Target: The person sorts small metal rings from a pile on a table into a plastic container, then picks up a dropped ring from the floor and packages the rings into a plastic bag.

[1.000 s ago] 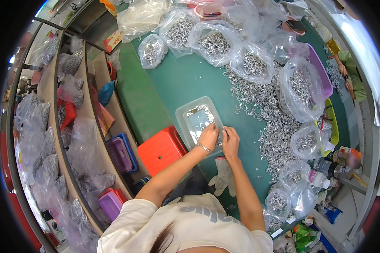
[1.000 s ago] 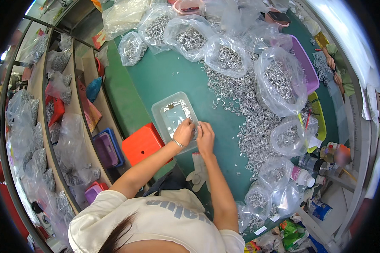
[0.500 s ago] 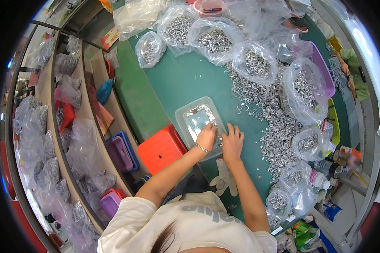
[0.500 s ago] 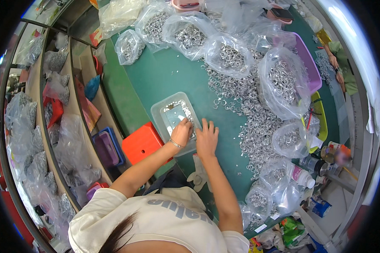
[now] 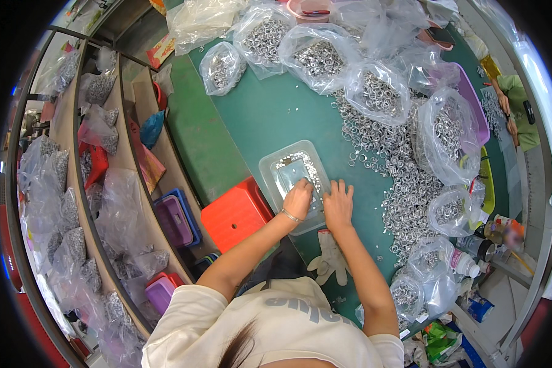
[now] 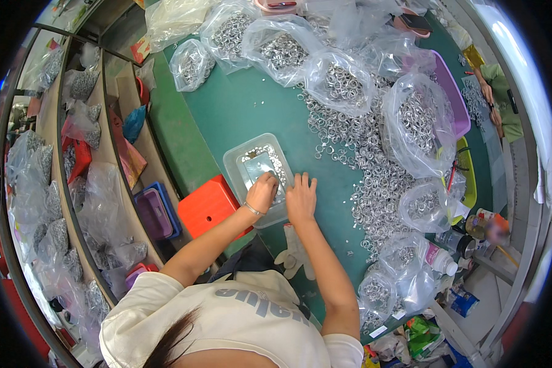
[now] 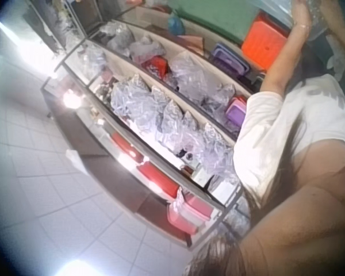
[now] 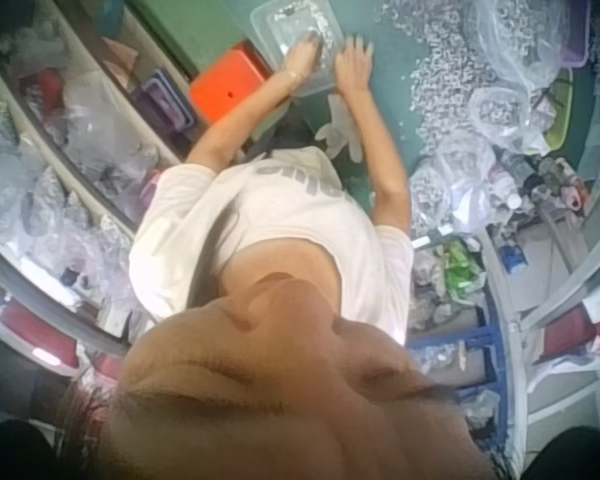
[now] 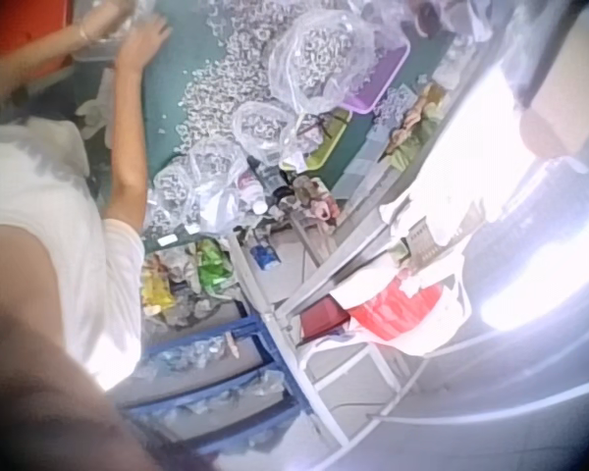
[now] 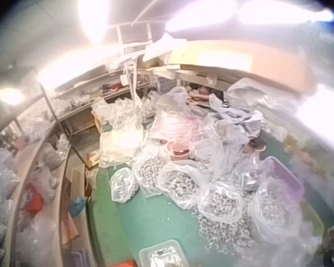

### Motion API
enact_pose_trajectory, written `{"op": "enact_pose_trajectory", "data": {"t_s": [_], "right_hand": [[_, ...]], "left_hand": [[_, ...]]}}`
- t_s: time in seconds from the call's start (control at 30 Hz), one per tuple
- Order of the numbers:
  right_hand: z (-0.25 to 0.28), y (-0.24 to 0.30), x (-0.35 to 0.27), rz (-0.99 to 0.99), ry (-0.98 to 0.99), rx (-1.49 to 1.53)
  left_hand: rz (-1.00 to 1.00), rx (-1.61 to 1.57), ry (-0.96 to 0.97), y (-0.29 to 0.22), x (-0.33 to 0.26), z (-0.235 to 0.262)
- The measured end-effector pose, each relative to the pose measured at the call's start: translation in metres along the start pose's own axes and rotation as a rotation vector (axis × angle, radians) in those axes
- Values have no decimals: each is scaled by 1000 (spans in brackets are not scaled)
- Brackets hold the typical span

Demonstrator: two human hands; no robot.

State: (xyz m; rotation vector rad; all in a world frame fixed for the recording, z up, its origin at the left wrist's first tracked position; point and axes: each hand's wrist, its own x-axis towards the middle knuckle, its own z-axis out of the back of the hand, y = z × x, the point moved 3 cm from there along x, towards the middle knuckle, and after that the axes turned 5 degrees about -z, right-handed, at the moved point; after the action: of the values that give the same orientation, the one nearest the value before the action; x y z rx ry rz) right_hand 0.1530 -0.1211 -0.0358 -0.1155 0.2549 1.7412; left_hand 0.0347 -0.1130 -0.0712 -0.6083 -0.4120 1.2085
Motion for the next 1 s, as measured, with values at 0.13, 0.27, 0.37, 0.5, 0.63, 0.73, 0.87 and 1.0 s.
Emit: {"op": "enact_pose_trajectory", "data": {"t_s": [0.13,0.27,0.37,0.5,0.63,0.73,0.87,1.0], "right_hand": [[4,-2,-1,22,-5,27],[10,-5,-4,30,-153,155],[21,-7,-8,17,-273,386],[26,-9,-15,-205,-296,998],[15,2,-10,-469,-309,1768],[0,10,-1,-537,44,1821],[-10,14,6,-545,161,1712],[-34,7,5,-531,82,1429]], "left_hand": [[-27,32,-24,0,-3,6],[-51,86,19,-2,-4,11],[-6,5,-8,0,-5,14],[-91,-233,-277,18,5,23],[203,-413,-286,20,40,39],[-75,-281,-327,26,54,29],[-65,-123,-101,31,50,19],[8,-42,117,41,35,16]]}}
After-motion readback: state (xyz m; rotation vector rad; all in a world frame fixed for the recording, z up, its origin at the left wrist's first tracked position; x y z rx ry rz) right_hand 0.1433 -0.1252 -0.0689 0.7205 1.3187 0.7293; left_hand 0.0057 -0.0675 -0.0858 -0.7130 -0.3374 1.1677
